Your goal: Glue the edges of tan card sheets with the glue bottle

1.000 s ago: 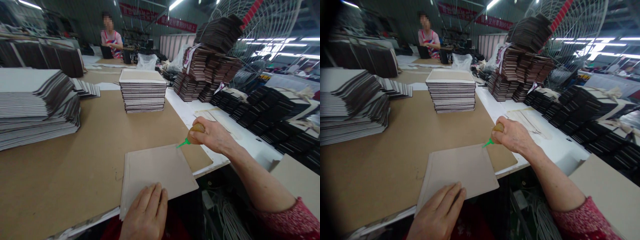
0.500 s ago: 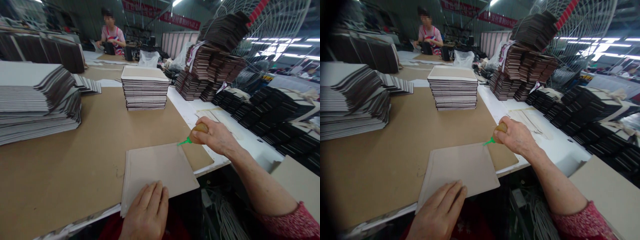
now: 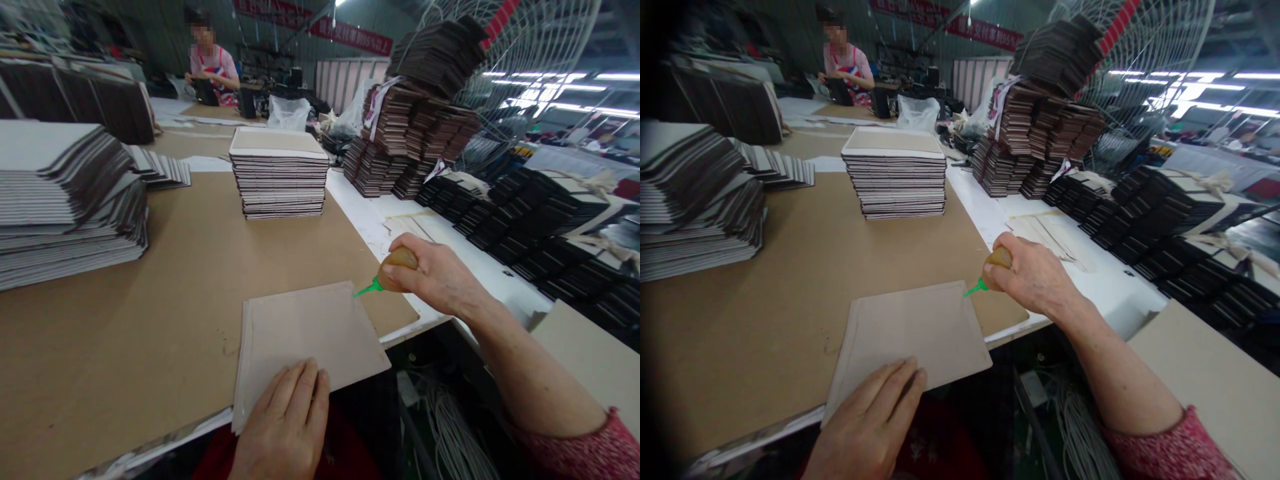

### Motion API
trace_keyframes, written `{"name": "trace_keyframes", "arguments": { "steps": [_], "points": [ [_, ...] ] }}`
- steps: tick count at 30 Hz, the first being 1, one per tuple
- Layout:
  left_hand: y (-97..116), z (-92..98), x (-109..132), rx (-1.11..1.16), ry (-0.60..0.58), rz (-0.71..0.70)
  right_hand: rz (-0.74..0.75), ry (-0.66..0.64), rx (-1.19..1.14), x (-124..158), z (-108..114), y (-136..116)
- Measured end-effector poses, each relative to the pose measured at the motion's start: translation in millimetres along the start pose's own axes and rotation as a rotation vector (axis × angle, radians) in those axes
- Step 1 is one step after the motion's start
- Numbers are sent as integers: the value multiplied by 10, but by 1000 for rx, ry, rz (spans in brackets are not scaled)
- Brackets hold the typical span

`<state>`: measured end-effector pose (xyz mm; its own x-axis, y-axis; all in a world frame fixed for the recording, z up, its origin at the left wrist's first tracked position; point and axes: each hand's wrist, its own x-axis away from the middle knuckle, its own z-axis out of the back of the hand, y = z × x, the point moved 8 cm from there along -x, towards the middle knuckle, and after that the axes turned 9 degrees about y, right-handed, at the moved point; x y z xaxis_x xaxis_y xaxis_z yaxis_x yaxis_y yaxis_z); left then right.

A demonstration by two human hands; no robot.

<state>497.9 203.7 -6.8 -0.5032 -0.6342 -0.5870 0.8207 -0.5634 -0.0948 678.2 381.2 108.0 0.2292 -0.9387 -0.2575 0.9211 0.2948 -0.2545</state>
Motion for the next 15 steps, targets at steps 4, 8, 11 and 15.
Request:
{"name": "trace_keyframes", "arguments": {
  "steps": [4, 8, 11, 15],
  "points": [
    [-2, 5, -2, -6, 5, -6, 14, -3, -1, -14, -26, 0],
    [-4, 18, -7, -7, -7, -5, -7, -81, -21, 94, -1, 6],
    [2, 30, -14, 7, -19, -14, -30, -121, -29, 199, 37, 24],
    [-6, 10, -12, 17, -53, 1, -58, -151, -29, 327, 80, 44]
  ]
}}
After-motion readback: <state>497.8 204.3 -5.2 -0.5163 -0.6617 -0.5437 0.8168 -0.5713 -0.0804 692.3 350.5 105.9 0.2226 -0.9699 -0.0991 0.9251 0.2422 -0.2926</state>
